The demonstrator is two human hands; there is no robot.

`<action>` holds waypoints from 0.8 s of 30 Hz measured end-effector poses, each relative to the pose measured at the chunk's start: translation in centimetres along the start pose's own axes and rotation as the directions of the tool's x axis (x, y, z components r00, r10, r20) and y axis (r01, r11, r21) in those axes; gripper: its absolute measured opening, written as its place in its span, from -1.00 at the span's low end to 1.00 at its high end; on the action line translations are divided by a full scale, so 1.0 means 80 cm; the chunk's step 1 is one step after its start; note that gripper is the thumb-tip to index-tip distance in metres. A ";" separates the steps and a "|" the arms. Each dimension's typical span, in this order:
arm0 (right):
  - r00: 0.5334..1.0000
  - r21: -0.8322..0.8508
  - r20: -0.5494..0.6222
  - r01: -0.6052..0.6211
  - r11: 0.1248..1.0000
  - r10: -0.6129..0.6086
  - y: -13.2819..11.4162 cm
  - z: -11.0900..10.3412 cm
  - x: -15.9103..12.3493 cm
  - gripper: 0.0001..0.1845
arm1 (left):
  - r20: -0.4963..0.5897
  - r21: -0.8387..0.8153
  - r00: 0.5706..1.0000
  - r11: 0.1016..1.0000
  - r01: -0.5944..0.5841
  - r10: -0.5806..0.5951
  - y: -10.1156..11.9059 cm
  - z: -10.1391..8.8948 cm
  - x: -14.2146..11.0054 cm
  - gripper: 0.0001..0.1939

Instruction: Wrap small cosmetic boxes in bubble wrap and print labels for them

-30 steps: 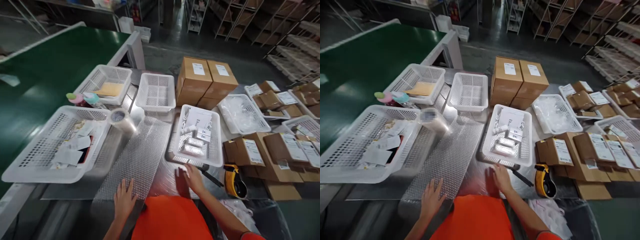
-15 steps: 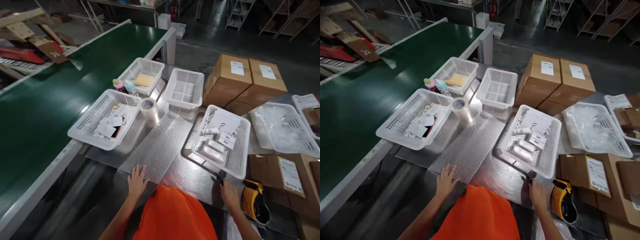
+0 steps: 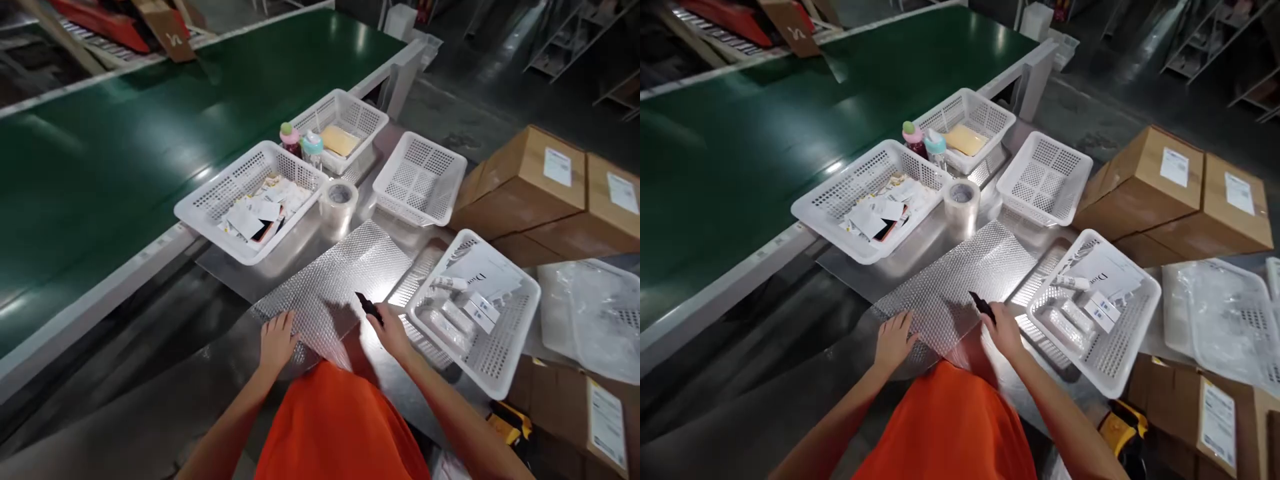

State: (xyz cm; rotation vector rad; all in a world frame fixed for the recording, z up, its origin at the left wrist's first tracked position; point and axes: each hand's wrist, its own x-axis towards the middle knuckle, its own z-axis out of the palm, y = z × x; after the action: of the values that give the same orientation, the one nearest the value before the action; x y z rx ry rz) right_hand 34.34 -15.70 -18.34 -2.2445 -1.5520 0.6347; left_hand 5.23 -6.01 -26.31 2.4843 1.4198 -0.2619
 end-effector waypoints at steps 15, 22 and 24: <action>0.778 -0.513 0.603 0.547 0.661 -0.176 -0.091 0.049 0.144 -0.47 | 0.022 -0.136 0.987 0.977 0.162 -0.161 -0.002 0.000 0.021 -0.30; 0.749 -0.486 0.635 0.577 0.656 -0.188 -0.117 0.080 0.157 -0.44 | 0.078 -0.158 0.981 0.969 0.189 -0.178 -0.004 -0.002 0.028 -0.22; 0.736 -0.472 0.647 0.593 0.652 -0.200 -0.123 0.087 0.158 -0.45 | 0.087 -0.168 0.979 0.966 0.197 -0.184 -0.004 -0.001 0.028 -0.22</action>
State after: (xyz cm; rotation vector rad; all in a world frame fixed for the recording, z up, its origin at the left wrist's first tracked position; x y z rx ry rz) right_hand 26.73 -0.26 -21.28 -2.0507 -2.8879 0.6924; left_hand 6.11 -4.01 -26.95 2.1802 1.5816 -0.2479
